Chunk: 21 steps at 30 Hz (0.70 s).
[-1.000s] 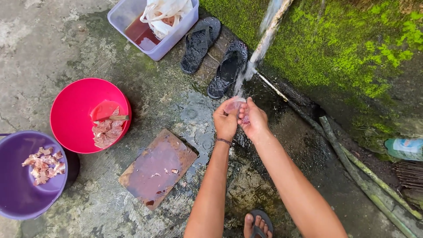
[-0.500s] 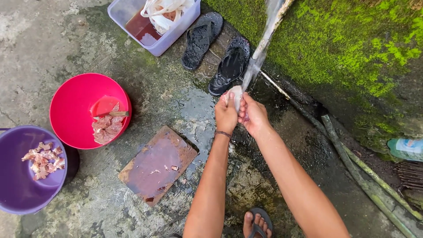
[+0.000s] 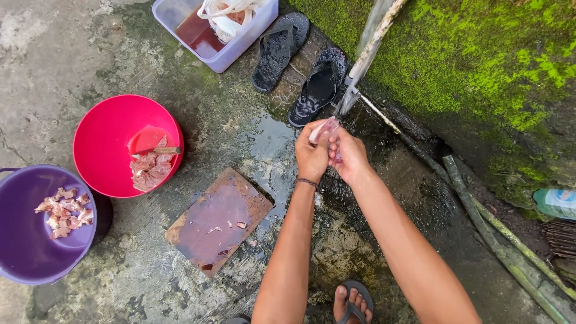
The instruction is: Cutting raw meat into small pieces on a wooden board.
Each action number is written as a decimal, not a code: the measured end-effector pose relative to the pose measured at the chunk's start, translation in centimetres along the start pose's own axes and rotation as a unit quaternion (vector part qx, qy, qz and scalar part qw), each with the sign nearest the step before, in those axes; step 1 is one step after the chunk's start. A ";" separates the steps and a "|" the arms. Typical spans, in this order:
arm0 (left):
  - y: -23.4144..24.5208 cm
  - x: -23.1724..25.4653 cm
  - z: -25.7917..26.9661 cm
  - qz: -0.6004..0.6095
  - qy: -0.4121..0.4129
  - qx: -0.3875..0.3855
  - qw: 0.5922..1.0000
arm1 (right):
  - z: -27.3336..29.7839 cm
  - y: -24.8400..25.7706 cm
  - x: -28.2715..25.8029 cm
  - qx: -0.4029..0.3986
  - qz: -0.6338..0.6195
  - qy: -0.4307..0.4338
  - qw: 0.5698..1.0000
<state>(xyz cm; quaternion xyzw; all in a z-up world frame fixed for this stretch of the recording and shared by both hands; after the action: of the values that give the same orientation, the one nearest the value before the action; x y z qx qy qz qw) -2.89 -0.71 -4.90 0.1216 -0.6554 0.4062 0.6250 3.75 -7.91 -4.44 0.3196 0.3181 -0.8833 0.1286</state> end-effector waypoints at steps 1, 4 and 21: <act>0.2 -0.2 0.0 -0.017 0.001 0.005 1.000 | -0.1 0.0 0.0 -0.001 -0.003 -0.001 1.000; 0.0 0.4 0.4 -0.019 -0.022 0.005 1.000 | -0.1 0.0 0.1 0.004 -0.007 -0.004 1.000; -0.9 3.2 1.0 -0.050 -0.019 0.052 0.997 | -0.7 -0.3 0.1 -0.001 0.002 -0.010 1.000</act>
<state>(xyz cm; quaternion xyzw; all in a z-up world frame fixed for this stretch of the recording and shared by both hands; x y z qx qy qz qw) -3.56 -0.86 -1.55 0.1945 -0.6382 0.4058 0.6247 3.86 -7.19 -4.82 0.3111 0.3170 -0.8859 0.1341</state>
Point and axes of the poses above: each hand's wrist, its own z-axis away from the middle knuckle, its own y-axis out of the back of the hand, x = y × z, the point moved 3 cm from there along -z, towards the middle knuckle, and after that the axes turned 8 degrees about -x, right-handed, at the moved point
